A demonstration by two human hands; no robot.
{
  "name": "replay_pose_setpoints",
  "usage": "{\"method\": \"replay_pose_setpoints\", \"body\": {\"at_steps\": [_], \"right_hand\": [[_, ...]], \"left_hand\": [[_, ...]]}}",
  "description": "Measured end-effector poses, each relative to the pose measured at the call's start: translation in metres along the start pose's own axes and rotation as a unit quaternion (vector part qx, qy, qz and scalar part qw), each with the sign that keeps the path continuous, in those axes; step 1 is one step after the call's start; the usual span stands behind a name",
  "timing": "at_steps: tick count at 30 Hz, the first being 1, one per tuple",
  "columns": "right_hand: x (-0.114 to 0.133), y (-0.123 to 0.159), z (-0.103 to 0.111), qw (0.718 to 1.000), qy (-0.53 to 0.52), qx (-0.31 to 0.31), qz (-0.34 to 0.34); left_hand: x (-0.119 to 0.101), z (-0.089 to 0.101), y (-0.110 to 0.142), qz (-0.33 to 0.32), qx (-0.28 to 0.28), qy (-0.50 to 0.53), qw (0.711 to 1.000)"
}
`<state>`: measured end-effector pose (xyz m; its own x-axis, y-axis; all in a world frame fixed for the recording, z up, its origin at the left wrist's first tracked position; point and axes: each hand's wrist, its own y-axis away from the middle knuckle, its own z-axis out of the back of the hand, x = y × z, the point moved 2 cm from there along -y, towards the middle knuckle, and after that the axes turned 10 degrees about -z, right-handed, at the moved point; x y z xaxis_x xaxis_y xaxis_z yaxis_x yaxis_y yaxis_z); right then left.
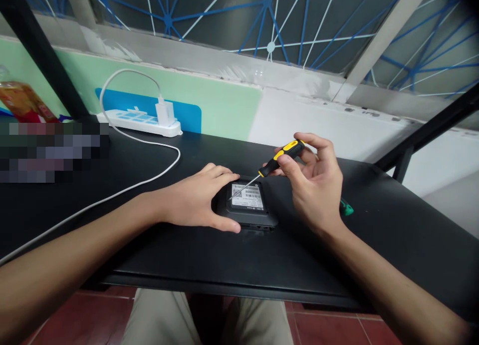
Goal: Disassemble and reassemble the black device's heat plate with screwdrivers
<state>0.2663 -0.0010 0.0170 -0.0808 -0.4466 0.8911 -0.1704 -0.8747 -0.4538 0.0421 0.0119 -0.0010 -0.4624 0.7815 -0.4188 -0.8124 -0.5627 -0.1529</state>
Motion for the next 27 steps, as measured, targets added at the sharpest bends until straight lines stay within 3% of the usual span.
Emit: {"method": "replay_pose_setpoints", "body": {"at_steps": [6,13,16,22,27], "right_hand": [[0.0039,-0.0021,0.0028,0.999,-0.002,-0.008,0.049],[-0.0015,-0.0015,0.0055,0.999,-0.004,0.022,-0.043],[-0.0008,0.0002,0.0033,0.998,0.002,0.035,-0.042],[0.0015,-0.0034,0.0029,1.0,0.002,0.003,-0.01],[0.0007,-0.003,0.0045,0.999,0.011,0.009,-0.031]], "left_hand": [[0.0004,-0.0005,-0.0003,0.004,0.001,-0.002,1.0],[0.002,-0.0014,0.0004,-0.002,-0.006,0.003,1.0],[0.0014,-0.0013,0.0001,-0.002,-0.005,0.003,1.0],[0.0008,-0.0011,0.0,0.0,-0.003,0.001,1.0],[0.0012,-0.0012,0.0002,0.004,-0.004,0.002,1.0]]}}
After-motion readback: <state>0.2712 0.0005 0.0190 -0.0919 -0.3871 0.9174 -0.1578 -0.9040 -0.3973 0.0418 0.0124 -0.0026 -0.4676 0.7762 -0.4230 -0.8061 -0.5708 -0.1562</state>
